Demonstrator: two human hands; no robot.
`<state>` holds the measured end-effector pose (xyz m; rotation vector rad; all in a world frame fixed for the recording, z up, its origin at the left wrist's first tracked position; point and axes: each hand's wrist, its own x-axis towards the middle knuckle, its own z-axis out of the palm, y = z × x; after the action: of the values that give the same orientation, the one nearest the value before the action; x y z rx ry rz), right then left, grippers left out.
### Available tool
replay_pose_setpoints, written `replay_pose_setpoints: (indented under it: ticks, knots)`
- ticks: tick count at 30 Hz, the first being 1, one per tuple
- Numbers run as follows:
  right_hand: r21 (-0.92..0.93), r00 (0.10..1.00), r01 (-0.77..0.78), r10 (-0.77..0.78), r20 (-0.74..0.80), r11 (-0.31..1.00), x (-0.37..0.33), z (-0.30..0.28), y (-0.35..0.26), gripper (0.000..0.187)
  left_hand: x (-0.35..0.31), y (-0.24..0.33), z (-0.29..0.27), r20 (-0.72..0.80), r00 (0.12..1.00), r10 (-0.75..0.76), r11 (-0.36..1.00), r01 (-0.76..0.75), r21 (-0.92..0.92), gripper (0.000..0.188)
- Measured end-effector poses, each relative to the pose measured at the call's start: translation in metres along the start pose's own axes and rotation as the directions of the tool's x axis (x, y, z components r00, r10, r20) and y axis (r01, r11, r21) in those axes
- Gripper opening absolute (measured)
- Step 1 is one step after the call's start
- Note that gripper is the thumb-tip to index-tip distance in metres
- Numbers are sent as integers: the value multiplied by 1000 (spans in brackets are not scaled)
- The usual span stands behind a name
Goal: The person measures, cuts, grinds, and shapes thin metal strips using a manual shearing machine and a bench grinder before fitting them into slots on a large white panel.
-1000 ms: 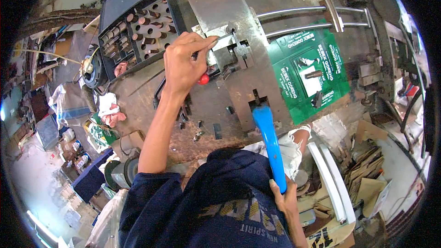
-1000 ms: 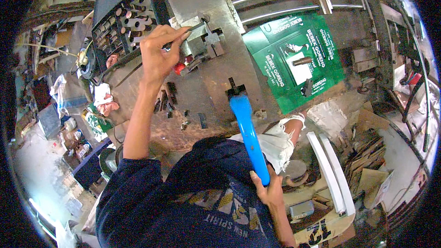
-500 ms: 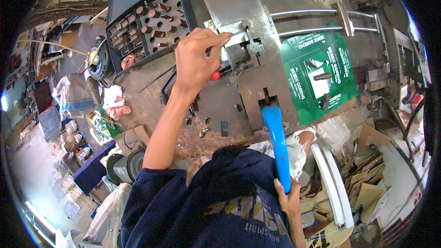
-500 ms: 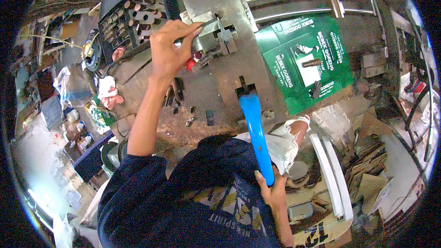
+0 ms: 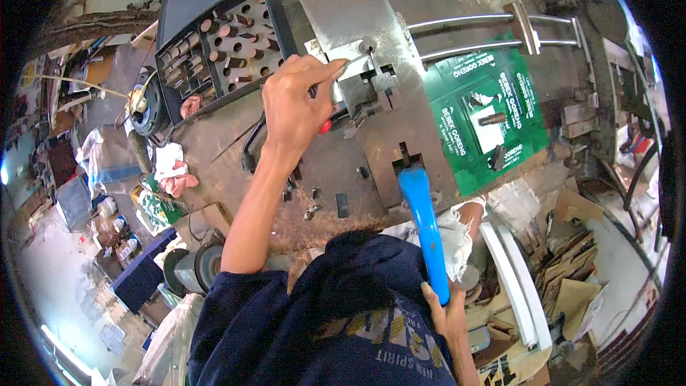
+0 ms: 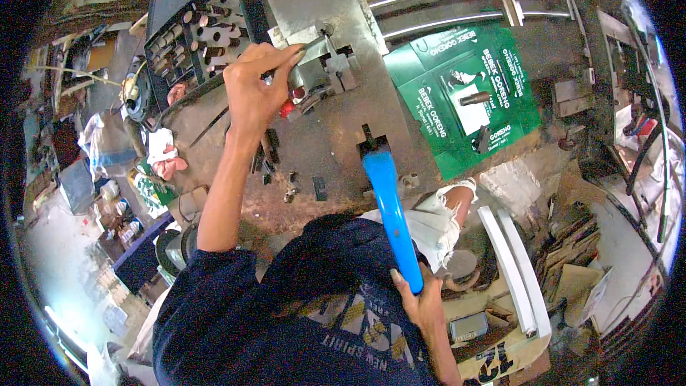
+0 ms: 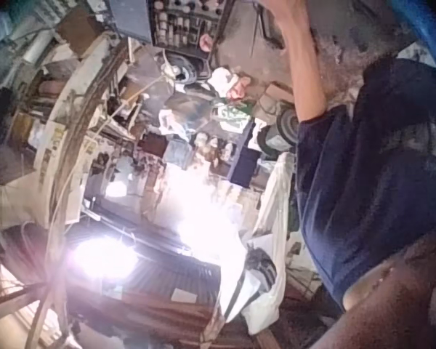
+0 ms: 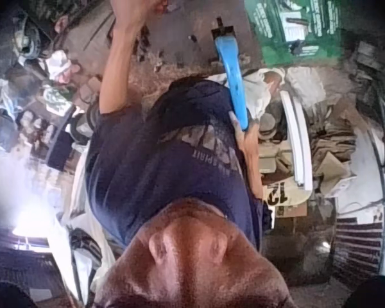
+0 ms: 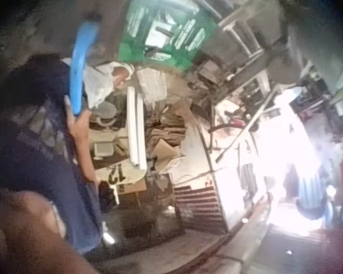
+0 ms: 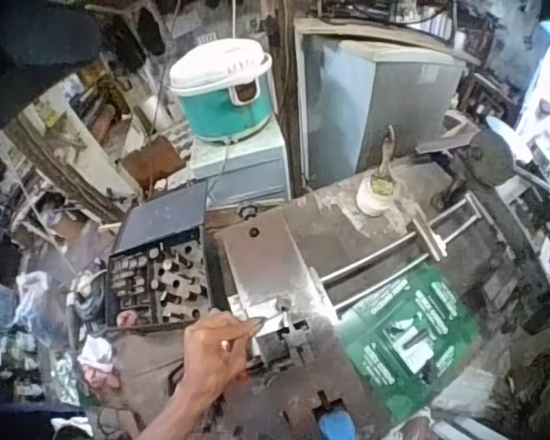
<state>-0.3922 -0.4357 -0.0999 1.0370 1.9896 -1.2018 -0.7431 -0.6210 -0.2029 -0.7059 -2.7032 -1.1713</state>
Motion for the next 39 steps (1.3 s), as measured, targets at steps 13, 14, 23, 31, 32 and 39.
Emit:
replay_pose_setpoints:
  ticks: [13,14,23,31,32,39]
  knots:
    - [22,999,43,-44,28,999,6,6,14,36,-13,22,1,5,996,-88,995,88,54,22]
    - [-7,999,39,-39,19,999,3,5,12,36,-13,22,1,11,996,-89,994,88,59,22]
    - [-119,969,208,-222,-113,971,7,13,31,43,-14,28,1,13,990,-140,990,139,28,21]
    - [2,972,-171,169,162,985,-1,-10,-2,49,-12,28,1,-1,994,-113,993,112,42,14]
    - [-5,991,-82,83,101,997,2,4,26,50,-15,27,1,-3,994,-111,993,111,31,12]
    - [19,989,-85,82,119,996,-1,-7,6,49,-12,30,2,26,996,-84,996,83,45,18]
